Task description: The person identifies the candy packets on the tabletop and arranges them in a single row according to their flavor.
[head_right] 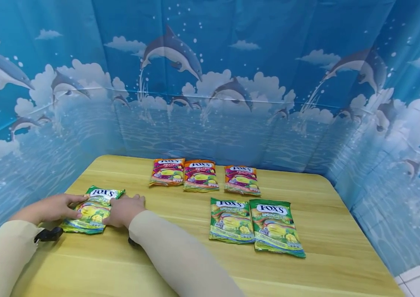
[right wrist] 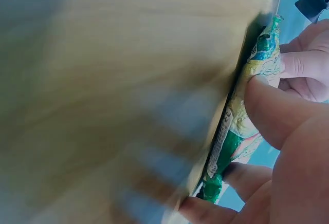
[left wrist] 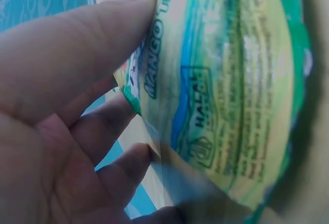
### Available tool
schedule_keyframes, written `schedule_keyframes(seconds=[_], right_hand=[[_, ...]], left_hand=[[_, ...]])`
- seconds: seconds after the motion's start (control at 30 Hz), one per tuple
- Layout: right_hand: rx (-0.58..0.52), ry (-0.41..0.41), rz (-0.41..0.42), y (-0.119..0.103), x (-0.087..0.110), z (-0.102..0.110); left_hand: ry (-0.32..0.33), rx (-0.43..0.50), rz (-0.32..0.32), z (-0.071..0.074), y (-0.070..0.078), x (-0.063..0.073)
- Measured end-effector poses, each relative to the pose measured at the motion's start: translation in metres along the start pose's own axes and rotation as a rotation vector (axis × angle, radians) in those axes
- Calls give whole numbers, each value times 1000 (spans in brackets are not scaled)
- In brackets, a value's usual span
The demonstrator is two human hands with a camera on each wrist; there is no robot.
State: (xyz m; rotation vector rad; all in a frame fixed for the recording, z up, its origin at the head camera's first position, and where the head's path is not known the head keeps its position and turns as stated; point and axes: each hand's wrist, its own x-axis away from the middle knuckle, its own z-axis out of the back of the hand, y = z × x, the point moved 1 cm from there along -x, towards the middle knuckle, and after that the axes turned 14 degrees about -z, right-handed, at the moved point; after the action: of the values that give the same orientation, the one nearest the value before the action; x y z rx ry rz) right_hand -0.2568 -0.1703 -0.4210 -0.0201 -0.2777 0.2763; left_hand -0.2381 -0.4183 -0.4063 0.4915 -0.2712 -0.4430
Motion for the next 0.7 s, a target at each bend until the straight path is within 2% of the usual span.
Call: schedule_keyframes(seconds=[0.3,0.7], right_hand=[[54,7,-83,-12,1,3],[94,-11,-117,-22,0,7]], left_hand=[[-21,-42,18,4,-8,0],[-17,-31,32,9,-11,2]])
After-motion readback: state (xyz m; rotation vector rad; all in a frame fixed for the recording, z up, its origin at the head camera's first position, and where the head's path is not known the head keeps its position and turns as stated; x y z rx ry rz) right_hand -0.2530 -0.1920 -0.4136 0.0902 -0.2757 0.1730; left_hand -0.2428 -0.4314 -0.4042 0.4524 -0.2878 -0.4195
